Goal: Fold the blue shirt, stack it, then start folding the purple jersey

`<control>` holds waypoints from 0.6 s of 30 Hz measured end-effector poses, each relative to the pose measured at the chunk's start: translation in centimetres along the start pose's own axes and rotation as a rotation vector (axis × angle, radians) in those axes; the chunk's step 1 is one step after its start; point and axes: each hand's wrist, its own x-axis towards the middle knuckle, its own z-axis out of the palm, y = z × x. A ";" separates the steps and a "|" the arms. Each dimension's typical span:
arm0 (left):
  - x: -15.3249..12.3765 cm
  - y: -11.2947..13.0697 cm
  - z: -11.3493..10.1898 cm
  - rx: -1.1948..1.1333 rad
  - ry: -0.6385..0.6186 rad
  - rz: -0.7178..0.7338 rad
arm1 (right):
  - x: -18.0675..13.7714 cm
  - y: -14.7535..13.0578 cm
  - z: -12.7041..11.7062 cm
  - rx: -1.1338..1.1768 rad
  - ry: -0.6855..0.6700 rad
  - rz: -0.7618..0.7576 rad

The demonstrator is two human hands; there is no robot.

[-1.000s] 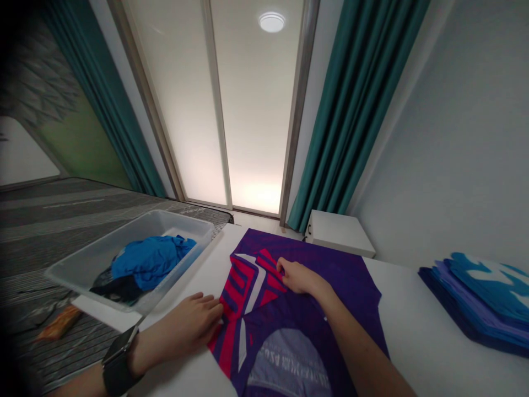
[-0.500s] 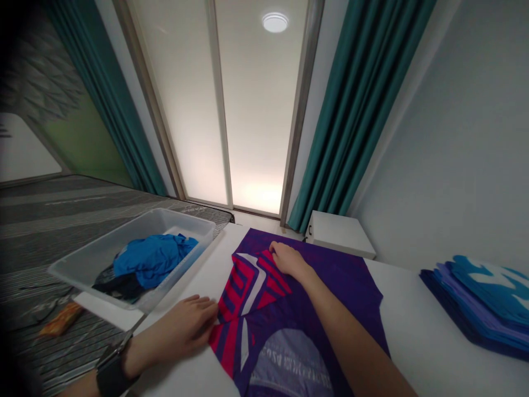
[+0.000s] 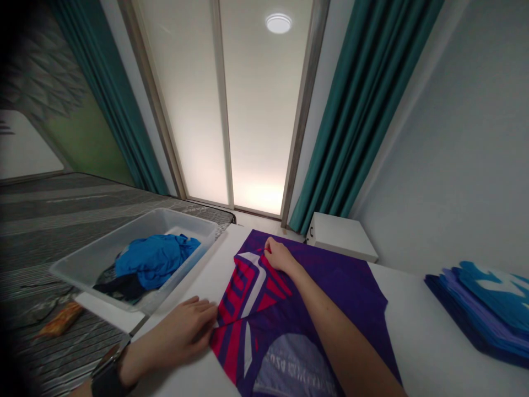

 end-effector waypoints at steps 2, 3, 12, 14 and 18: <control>-0.1 -0.1 0.0 -0.010 0.000 -0.004 | 0.1 0.1 0.1 0.015 0.010 0.048; -0.2 -0.1 0.0 -0.015 -0.003 -0.004 | 0.0 0.2 0.1 0.015 0.012 0.071; 1.0 -0.3 -0.7 -0.087 0.100 -0.067 | -0.9 -0.2 0.7 0.035 -0.014 0.155; 2.5 -1.1 -0.6 -0.170 0.228 -0.124 | -1.3 -0.2 0.5 0.048 -0.029 0.137; 7.0 -3.2 -0.2 -0.261 0.456 -0.136 | -2.3 -0.2 0.0 0.182 -0.013 -0.005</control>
